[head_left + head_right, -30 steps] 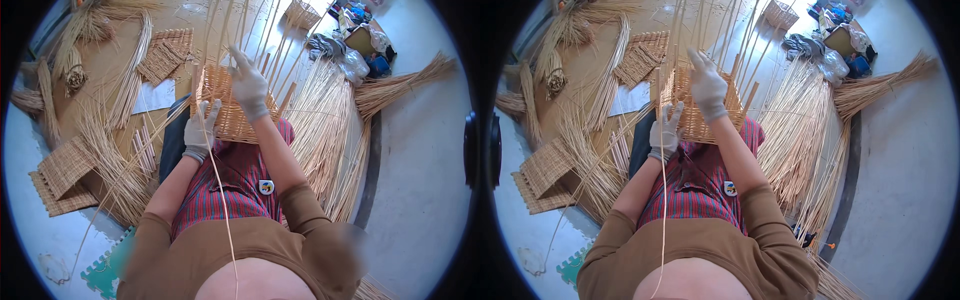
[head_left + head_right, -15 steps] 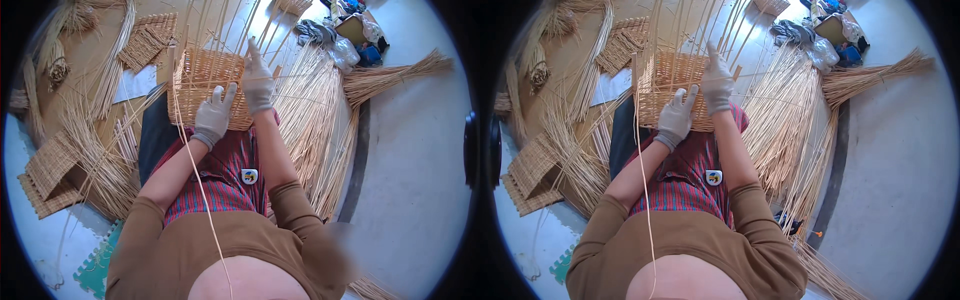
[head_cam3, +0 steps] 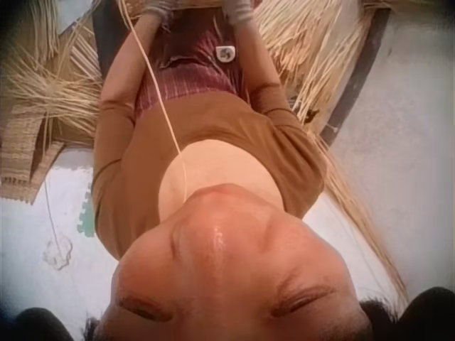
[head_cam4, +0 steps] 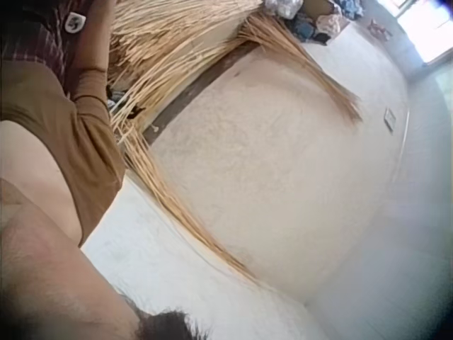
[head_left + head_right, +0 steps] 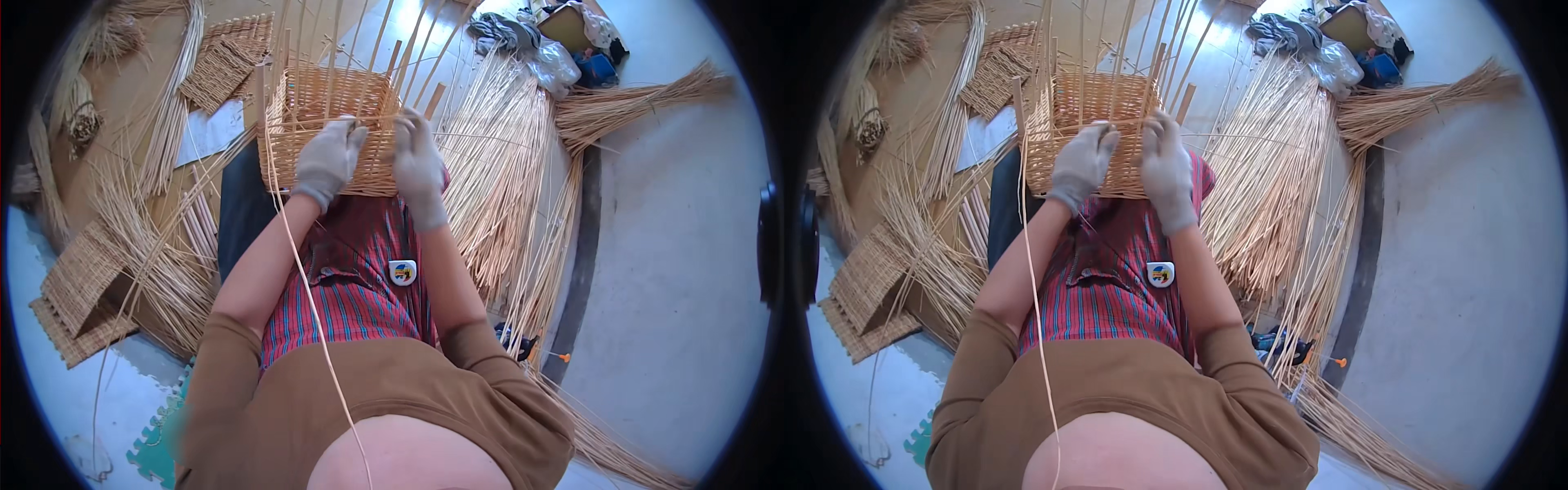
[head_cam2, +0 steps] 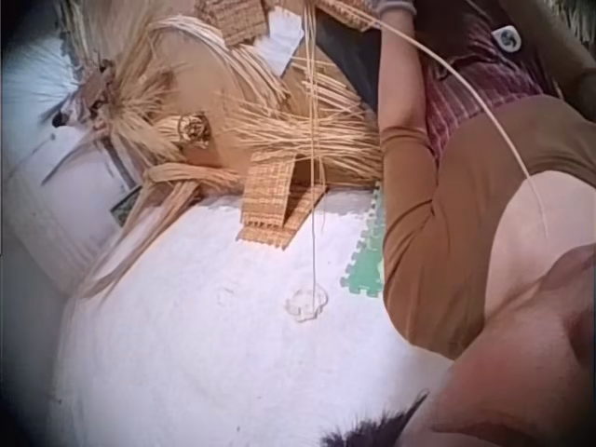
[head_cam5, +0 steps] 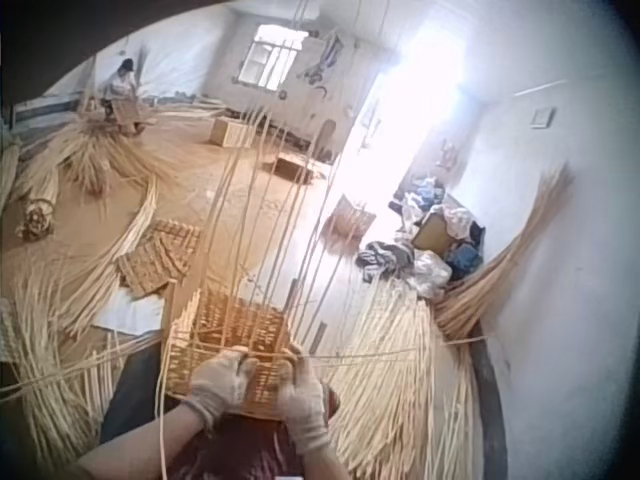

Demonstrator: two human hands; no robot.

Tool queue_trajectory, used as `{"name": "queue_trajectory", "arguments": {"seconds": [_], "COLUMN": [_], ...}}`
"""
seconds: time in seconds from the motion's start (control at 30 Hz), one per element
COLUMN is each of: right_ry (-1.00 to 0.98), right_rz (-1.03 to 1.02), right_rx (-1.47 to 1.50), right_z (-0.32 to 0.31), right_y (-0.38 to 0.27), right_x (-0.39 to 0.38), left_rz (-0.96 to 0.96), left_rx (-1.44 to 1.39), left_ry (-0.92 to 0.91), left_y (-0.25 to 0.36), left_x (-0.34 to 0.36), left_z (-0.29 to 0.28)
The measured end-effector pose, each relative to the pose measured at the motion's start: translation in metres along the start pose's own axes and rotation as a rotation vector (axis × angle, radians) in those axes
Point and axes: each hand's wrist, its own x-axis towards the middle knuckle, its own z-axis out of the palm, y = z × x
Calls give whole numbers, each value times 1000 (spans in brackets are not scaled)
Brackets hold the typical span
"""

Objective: Weaving a rectangular wicker basket using straw or wicker strands.

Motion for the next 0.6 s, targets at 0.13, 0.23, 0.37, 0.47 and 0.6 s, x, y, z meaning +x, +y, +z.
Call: {"name": "queue_trajectory", "arguments": {"seconds": [0.13, 0.23, 0.37, 0.47, 0.6], "right_ry": [-415, -351, -282, 117, -203], "right_rz": [259, 276, 134, -221, -261], "right_rx": [-64, 103, 37, 41, 2], "right_z": [-4, 6, 9, 3, 37], "right_y": [30, 31, 25, 46, 20], "right_x": [55, 41, 26, 4, -51], "left_rz": [-328, -167, -114, 135, -338], "left_rx": [142, 310, -153, -319, -913], "left_ry": [-329, -279, -64, 216, 569], "left_y": [3, -20, -20, -37, -98], "left_x": [36, 40, 0, -46, -58], "left_z": [1, 6, -5, -32, -50]}}
